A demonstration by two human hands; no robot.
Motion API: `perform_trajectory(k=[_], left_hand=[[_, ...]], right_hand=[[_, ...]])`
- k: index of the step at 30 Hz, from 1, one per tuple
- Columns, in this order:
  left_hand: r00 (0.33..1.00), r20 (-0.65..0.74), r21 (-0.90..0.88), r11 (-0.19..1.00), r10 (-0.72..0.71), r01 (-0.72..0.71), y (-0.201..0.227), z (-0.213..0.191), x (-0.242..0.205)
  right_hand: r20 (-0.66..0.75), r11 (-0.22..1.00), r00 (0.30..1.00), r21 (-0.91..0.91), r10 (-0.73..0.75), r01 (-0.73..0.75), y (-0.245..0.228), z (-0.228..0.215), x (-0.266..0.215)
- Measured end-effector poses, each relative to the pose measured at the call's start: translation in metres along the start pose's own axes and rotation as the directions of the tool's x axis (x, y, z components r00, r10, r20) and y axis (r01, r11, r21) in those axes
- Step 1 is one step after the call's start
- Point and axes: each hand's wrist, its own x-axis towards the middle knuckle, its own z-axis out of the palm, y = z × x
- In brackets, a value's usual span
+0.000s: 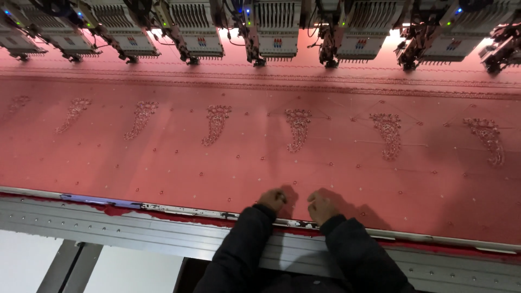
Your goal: The person adjusts and aligns a large sheet of red fabric on an industrial embroidery machine.
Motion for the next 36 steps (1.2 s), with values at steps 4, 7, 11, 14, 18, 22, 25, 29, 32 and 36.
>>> perform_trajectory(k=[4, 7, 11, 14, 18, 22, 25, 29, 32, 36], left_hand=[[0.984, -0.134, 0.045, 0.992, -0.114, 0.121, -0.05, -0.032, 0.04], [0.977, -0.119, 0.071, 0.98, -0.177, 0.186, -0.047, -0.047, 0.041], [0.988, 0.056, 0.22, 0.967, -0.147, 0.132, 0.004, -0.049, 0.012], [0.988, 0.118, 0.426, 0.904, -0.103, 0.043, 0.034, -0.044, 0.011], [0.984, 0.067, 0.606, 0.791, -0.165, 0.092, 0.024, -0.016, 0.028], [0.995, -0.099, 0.499, 0.864, -0.022, 0.069, 0.003, -0.008, 0.039], [0.994, -0.11, 0.407, 0.913, 0.025, 0.022, -0.011, 0.001, 0.045], [0.993, 0.027, 0.054, 0.992, -0.118, 0.117, -0.035, -0.003, 0.056], [0.991, 0.105, 0.327, 0.944, -0.079, 0.04, -0.036, 0.017, 0.068], [0.981, 0.01, 0.175, 0.967, -0.193, 0.188, 0.003, -0.003, 0.031]], right_hand=[[0.015, 0.951, 0.98, -0.245, 0.2, -0.191, 0.02, 0.007, 0.014], [0.019, 0.923, 0.977, -0.333, 0.212, -0.193, -0.009, -0.039, 0.024], [0.268, 0.917, 0.917, -0.35, 0.296, -0.194, -0.024, -0.049, 0.03], [0.279, 0.903, 0.917, -0.4, 0.285, -0.159, -0.031, -0.034, 0.029], [-0.029, 0.959, 0.999, -0.279, 0.041, -0.047, 0.008, 0.0, 0.03], [0.078, 0.789, 0.977, -0.579, -0.197, 0.205, 0.065, 0.074, 0.055], [0.391, 0.518, 0.888, -0.722, -0.24, 0.458, 0.052, 0.062, 0.058], [0.488, 0.933, 0.83, 0.079, 0.27, -0.35, -0.012, -0.025, 0.053], [0.497, 0.972, 0.839, -0.051, 0.223, -0.229, 0.016, 0.017, 0.067], [0.503, 0.925, 0.81, 0.049, 0.302, -0.376, -0.015, -0.019, 0.061]])
